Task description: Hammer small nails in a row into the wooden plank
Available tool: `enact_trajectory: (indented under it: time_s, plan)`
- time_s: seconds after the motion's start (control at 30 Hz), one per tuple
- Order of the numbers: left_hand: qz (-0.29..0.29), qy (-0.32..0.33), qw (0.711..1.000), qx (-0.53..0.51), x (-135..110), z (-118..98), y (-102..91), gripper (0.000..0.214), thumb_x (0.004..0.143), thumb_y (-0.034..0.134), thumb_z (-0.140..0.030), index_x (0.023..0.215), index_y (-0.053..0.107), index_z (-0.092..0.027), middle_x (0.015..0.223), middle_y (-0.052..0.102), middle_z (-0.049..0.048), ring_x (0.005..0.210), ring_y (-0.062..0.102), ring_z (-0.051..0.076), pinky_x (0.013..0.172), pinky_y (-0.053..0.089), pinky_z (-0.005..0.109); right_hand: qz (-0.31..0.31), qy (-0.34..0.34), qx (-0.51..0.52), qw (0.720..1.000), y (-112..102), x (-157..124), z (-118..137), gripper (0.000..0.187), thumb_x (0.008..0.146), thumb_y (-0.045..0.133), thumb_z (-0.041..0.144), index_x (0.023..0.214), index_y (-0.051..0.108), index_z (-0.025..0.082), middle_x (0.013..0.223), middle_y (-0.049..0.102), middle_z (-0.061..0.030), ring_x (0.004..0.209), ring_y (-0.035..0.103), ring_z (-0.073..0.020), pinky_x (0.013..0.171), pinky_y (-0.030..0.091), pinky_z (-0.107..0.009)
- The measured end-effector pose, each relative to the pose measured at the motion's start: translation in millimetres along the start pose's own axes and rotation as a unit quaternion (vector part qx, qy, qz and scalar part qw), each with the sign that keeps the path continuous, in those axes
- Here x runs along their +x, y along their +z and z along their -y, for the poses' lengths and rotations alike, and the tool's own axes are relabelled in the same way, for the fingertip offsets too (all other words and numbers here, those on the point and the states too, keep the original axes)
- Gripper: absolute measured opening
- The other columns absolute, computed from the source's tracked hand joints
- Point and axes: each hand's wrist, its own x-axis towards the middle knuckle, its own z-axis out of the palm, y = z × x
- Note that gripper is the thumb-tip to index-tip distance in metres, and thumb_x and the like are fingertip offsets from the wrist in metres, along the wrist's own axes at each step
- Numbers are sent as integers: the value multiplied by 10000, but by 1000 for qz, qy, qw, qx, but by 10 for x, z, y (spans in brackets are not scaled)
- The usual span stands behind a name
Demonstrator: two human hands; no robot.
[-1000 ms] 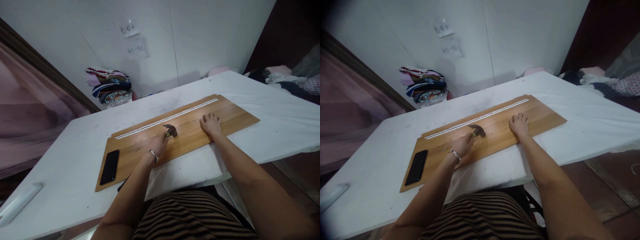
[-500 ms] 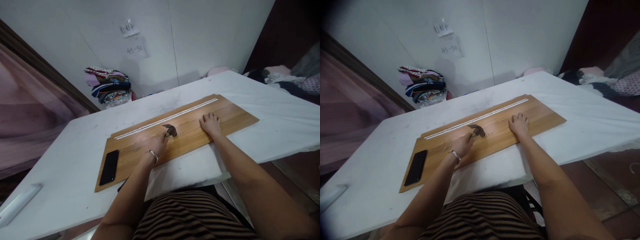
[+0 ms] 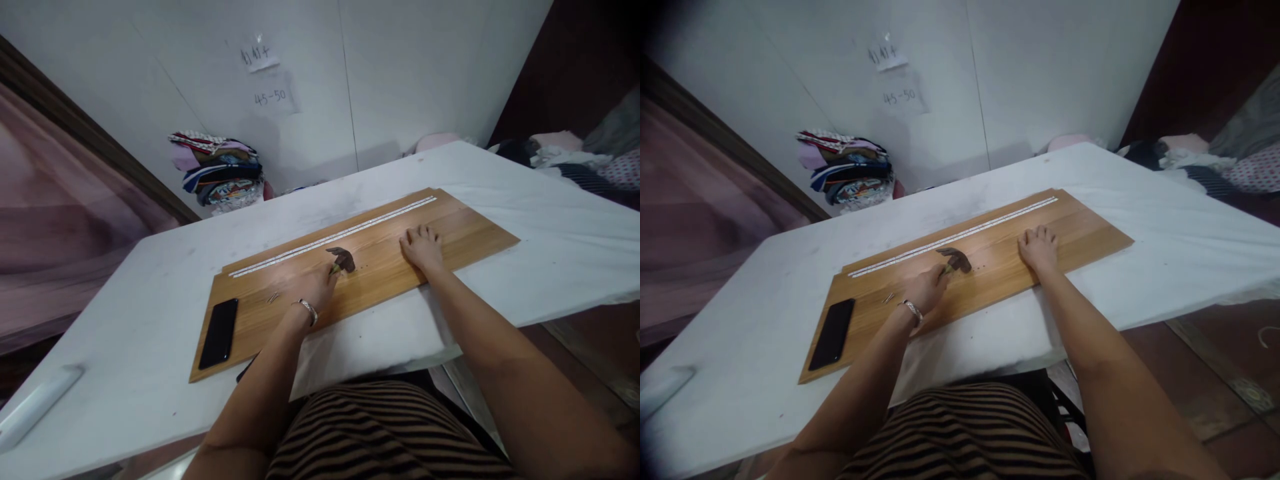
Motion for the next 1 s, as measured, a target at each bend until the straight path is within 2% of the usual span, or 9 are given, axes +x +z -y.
enact_trajectory:
  time_s: [0.33,0.6,0.87,1.0]
  plan:
    - [-19,-15,999,-23,-1,-7,-27,295,1017,429,-368,1124,652,-208,974,740,88,921,687,224,783,455,292,-6,-2,-3,1000,15,0,2,511,1022,291,424,1265,649,153,1455,536,-223,1353,419,-365,1088,278,-555]
    - [12,-12,1000,1,-21,-39,-37,303,1015,423,-354,1122,653,-188,976,743,100,901,685,231,755,443,298,-3,-5,-4,1000,19,8,-7,510,1019,286,418,1269,642,151,1438,548,-224,1335,427,-356,1079,281,-554]
    - [-20,-16,999,-21,-8,-11,-61,305,1014,425,-346,1162,646,-196,1003,743,96,926,684,227,761,449,288,-5,0,2,1000,40,11,-16,496,1017,312,429,1264,645,157,1454,535,-217,1359,416,-357,1103,267,-553]
    - [-9,-11,1000,-5,-3,11,-26,296,1012,429,-355,1105,655,-189,989,744,98,908,685,228,748,441,288,-4,-1,3,1000,29,6,-12,499,1020,304,424,1265,643,152,1456,534,-220,1356,420,-359,1094,278,-558]
